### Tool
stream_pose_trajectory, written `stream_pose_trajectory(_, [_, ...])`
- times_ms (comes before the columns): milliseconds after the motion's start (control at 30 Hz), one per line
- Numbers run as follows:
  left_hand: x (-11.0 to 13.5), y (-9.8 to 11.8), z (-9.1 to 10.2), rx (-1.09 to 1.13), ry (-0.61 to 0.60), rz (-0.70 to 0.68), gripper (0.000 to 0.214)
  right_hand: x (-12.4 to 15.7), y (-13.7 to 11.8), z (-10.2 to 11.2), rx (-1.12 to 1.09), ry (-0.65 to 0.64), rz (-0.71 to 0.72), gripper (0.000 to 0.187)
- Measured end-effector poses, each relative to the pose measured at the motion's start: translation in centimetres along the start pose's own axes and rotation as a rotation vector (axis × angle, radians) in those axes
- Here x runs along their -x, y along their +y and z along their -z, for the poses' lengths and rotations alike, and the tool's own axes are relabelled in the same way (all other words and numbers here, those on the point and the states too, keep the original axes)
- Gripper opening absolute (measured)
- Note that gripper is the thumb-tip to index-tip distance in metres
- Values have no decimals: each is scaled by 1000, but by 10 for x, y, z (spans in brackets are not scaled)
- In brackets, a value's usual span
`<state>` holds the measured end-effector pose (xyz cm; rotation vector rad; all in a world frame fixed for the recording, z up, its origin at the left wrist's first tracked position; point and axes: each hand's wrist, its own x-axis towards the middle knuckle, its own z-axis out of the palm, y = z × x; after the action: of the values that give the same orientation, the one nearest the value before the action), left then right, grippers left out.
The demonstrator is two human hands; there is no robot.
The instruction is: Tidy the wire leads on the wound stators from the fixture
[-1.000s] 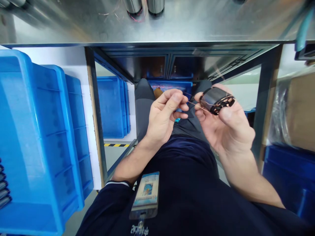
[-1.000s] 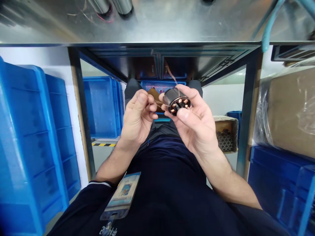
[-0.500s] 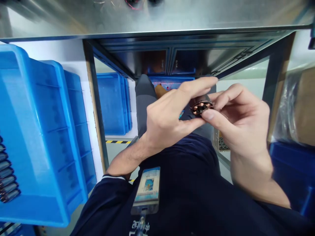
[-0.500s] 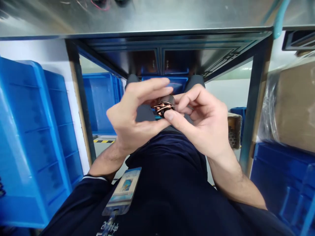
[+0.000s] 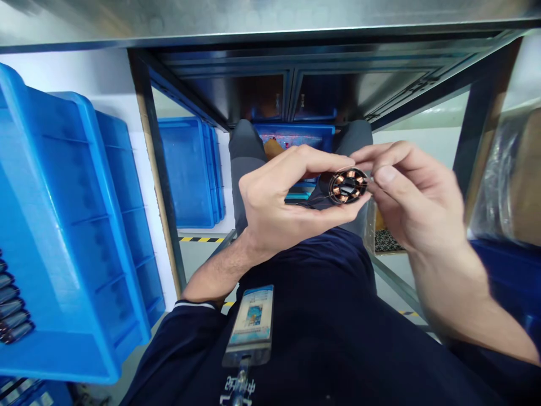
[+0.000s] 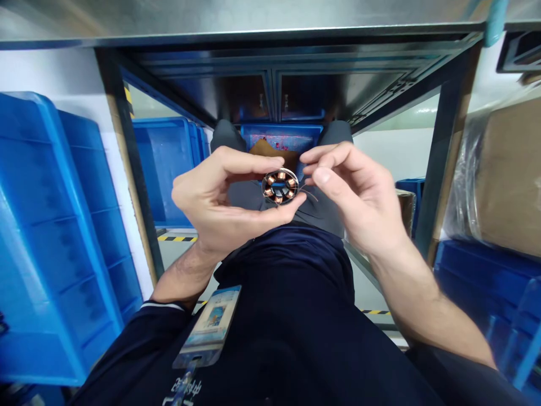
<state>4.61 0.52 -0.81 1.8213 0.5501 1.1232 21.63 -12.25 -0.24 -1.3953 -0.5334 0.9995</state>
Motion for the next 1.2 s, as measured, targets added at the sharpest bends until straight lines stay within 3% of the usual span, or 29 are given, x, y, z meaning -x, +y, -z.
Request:
stream_pose_trajectory(133, [1,1,6,-49,-45,-135,35,2,-32,15,383,-66,238,23])
stream_pose_trajectory(233, [2,2,7,-109,-94,-158,28,5,-60,19,646,-161,274,23])
stream_pose_trajectory(300, [4,3,7,-164,-98,-149,18,4,-69,17,703,-188,252,15])
stream_pose_trajectory(367, [5,5,6,-183,-94,-134,18,1,-65,14,631,-182,217,11])
stream_pose_trajectory(433, [5,8,6,-130,-83,-88,27,-2,-49,9,412,-189,139,19])
stream_pose_trajectory(567, [3,9,4,-12,-24,-108,36,3,-3,-3,-78,-249,-151,33])
stream_pose_trajectory(633, [3,6,4,-7,-19,-122,35,9,12,-3,-115,-213,-171,27])
stream_pose_trajectory(700, [5,2,6,5,-30,-93,34,13,15,2,-12,-122,3,18])
stream_pose_trajectory(800, [7,0,9,52,-88,-5,30,16,4,14,311,-42,426,54])
stream_pose_trajectory(867, [4,3,9,52,-170,117,28,16,-8,20,493,-67,558,59])
stream_pose_trajectory(1000, [-13,21,9,-9,-290,286,44,19,-30,21,641,-103,567,39])
stream_pose_trajectory(1200, [-18,33,17,-41,-317,302,47,20,-35,20,741,-112,530,36])
